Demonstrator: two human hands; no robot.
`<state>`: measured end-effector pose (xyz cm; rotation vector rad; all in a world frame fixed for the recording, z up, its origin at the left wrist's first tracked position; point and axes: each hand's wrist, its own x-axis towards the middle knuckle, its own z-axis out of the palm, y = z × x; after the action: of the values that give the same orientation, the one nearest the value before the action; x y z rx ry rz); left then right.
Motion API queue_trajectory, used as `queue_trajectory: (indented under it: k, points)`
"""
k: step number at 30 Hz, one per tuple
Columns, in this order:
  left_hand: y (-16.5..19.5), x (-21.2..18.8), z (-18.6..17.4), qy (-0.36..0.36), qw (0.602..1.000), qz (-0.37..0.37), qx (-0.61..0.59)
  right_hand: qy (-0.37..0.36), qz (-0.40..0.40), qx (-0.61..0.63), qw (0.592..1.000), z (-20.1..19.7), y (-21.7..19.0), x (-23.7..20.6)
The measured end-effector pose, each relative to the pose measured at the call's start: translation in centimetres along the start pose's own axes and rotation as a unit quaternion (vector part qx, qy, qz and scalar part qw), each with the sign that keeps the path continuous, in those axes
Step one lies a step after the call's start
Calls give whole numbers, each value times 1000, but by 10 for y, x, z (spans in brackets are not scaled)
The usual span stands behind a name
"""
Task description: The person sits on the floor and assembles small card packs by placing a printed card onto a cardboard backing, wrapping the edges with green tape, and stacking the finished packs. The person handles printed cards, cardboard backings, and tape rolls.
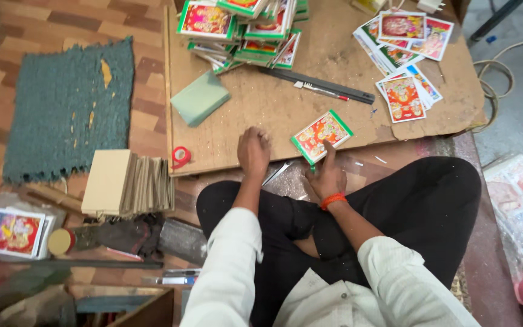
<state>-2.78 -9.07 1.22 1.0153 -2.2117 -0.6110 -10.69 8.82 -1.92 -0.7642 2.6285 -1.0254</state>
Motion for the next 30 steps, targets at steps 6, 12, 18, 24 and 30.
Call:
queue_trajectory:
  k: [6,12,18,24,30]
  points:
    - [4,-38,1,-93,980,49,-168,5,-18,-38,999,3,3,11]
    - [19,-65,16,-162,960,154,-167,-87,-106,-109,985,-24,24,25]
    - [19,-61,29,-187,958,145,-160,-178,-103,-188,960,-39,21,35]
    - [20,-65,33,-179,963,124,-156,-234,-105,-158,954,-45,22,49]
    - [14,-72,31,-253,944,197,-72,-366,0,-101,925,-69,13,79]
